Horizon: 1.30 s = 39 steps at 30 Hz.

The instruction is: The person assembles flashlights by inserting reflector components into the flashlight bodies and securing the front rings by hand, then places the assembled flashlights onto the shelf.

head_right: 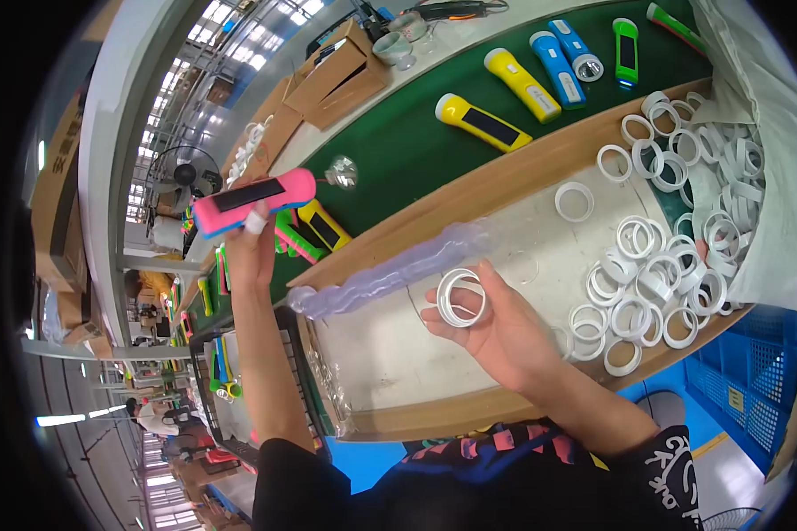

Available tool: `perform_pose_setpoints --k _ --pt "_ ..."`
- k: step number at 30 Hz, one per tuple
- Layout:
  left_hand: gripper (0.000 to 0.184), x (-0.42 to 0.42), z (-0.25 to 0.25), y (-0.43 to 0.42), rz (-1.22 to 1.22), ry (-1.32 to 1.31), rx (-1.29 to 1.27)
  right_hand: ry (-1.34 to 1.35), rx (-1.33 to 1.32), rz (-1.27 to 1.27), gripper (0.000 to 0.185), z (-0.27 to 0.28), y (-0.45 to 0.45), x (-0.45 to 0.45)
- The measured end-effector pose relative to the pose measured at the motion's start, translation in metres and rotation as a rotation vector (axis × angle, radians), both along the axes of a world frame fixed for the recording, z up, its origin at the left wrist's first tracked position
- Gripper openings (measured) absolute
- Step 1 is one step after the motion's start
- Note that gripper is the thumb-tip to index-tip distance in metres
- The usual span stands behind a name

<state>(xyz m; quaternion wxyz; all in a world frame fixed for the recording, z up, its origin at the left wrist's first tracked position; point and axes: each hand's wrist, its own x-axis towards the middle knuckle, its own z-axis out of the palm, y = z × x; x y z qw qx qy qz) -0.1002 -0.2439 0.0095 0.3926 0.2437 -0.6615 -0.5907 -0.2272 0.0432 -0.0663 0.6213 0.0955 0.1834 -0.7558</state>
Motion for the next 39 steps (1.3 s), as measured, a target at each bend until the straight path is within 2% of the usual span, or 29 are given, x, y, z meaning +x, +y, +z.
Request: perform_pose_setpoints --k 3,6,8,9,11,13,14,17,21,23,24,26,27,29,31,33,36,38,39 --pt "0.066 0.008 0.014 0.06 -0.178 0.276 0.104 -0.047 -0.078 0.022 0.041 -0.009 -0.008 0.013" --pt "0.074 0.01 0.013 0.113 -0.295 0.22 0.142 -0.067 -0.145 0.002 0.042 -0.011 -0.013 0.021" --pt "0.075 0.017 -0.007 0.123 -0.382 0.177 -0.063 -0.06 -0.102 0.01 0.043 -0.01 -0.013 0.029" --pt "0.074 0.019 -0.012 0.123 -0.457 0.152 -0.257 -0.056 -0.108 0.02 0.043 -0.01 -0.012 0.031" --pt "0.064 0.023 -0.012 0.139 -0.549 0.187 -0.425 -0.089 -0.077 0.005 0.045 -0.008 -0.011 0.038" --pt "0.051 0.035 0.004 0.169 -0.618 0.048 -0.335 -0.064 -0.072 0.036 0.046 -0.011 -0.009 0.039" --pt "0.05 0.041 0.008 0.179 -0.644 -0.027 -0.28 -0.077 -0.083 0.025 0.048 -0.013 -0.011 0.04" --pt "0.05 0.046 0.004 0.183 -0.813 -0.142 -0.34 0.043 -0.06 0.067 0.048 -0.002 -0.005 0.037" --pt "0.048 0.05 -0.017 0.179 -0.754 0.049 -0.255 0.058 -0.14 0.088 0.036 -0.003 -0.002 0.035" --pt "0.054 0.053 -0.019 0.183 -0.605 0.183 -0.186 0.264 -0.1 0.076 0.042 -0.005 -0.001 0.036" --pt "0.058 0.056 -0.025 0.179 -0.512 0.187 -0.293 0.269 -0.104 0.067 0.04 -0.009 -0.001 0.036" --pt "0.059 0.054 -0.03 0.184 -0.336 0.243 -0.274 0.258 -0.122 0.053 0.041 -0.006 -0.001 0.036" --pt "0.06 0.055 -0.031 0.186 -0.317 0.224 -0.198 0.251 -0.138 0.044 0.042 -0.006 -0.001 0.037" --pt "0.068 0.053 -0.046 0.187 -0.368 0.083 -0.326 0.191 -0.243 0.052 0.043 -0.007 0.0 0.038" --pt "0.066 0.05 -0.054 0.194 -0.353 0.109 -0.349 0.13 -0.346 0.057 0.045 -0.007 0.003 0.039" --pt "0.063 0.05 -0.062 0.197 -0.355 0.202 -0.285 0.404 -0.298 0.045 0.048 -0.007 0.008 0.039" --pt "0.06 0.048 -0.071 0.205 -0.305 0.245 -0.245 0.528 -0.221 0.089 0.048 -0.004 0.012 0.034" --pt "0.065 0.057 -0.081 0.206 -0.277 0.222 -0.241 0.611 -0.205 0.087 0.047 -0.002 0.015 0.029" --pt "0.065 0.063 -0.08 0.206 -0.268 0.116 -0.282 0.691 -0.186 0.086 0.045 -0.001 0.017 0.028"
